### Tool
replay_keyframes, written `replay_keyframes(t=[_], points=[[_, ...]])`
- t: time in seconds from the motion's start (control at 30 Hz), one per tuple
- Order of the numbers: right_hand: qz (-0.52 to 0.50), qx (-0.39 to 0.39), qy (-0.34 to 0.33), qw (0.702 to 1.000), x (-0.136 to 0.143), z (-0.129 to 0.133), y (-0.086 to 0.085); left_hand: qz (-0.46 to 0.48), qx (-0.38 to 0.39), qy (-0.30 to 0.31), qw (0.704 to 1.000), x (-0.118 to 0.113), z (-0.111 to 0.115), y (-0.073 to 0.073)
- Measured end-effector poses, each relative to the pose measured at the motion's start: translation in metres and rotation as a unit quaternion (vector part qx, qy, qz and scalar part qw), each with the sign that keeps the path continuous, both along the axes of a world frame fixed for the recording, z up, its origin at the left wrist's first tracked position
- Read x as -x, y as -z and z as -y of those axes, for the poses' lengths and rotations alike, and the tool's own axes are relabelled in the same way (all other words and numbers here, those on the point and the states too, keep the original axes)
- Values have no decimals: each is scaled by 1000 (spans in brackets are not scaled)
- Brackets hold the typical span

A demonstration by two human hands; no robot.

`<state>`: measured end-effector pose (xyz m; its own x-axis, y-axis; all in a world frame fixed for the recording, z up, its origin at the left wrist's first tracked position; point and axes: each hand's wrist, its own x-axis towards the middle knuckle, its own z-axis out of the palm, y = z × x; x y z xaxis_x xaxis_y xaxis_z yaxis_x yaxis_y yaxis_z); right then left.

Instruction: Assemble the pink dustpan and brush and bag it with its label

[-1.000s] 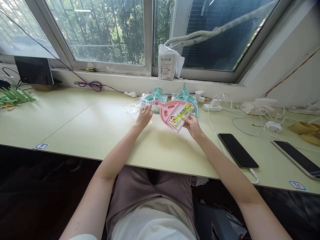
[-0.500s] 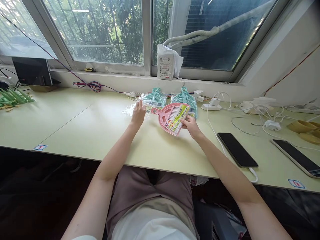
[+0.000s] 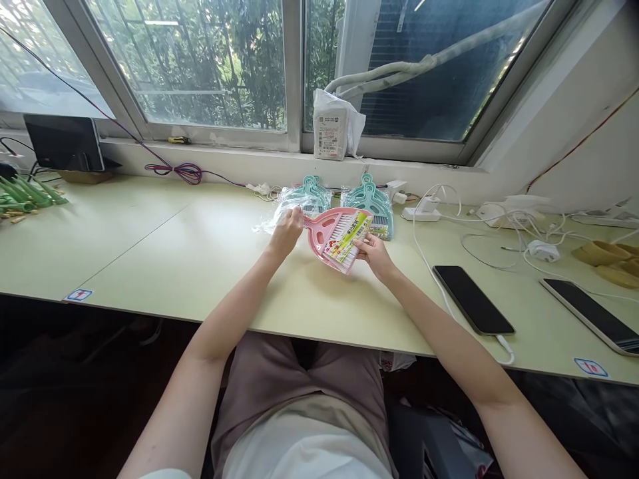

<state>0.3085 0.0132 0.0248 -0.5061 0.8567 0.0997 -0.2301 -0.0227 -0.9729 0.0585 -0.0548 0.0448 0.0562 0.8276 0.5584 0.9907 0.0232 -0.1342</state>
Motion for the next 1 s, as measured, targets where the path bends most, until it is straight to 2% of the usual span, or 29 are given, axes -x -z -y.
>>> replay_keyframes(t=[0.2, 0.27, 0.5, 0.7, 1.0], points=[[-13, 2, 108, 994, -1, -4, 6, -25, 6, 42, 999, -15, 2, 0], [-16, 5, 120, 993, -2, -6, 6, -24, 5, 55, 998, -18, 1, 2], [-20, 0, 24, 999, 0, -1, 0, 1, -18, 74, 997, -20, 1, 2], [-15, -15, 20, 1000, -1, -2, 1, 39, -76, 105, 991, -24, 0, 3], [-8, -33, -29, 999, -3, -1, 0, 22, -117, 140, 983, -45, 5, 3]])
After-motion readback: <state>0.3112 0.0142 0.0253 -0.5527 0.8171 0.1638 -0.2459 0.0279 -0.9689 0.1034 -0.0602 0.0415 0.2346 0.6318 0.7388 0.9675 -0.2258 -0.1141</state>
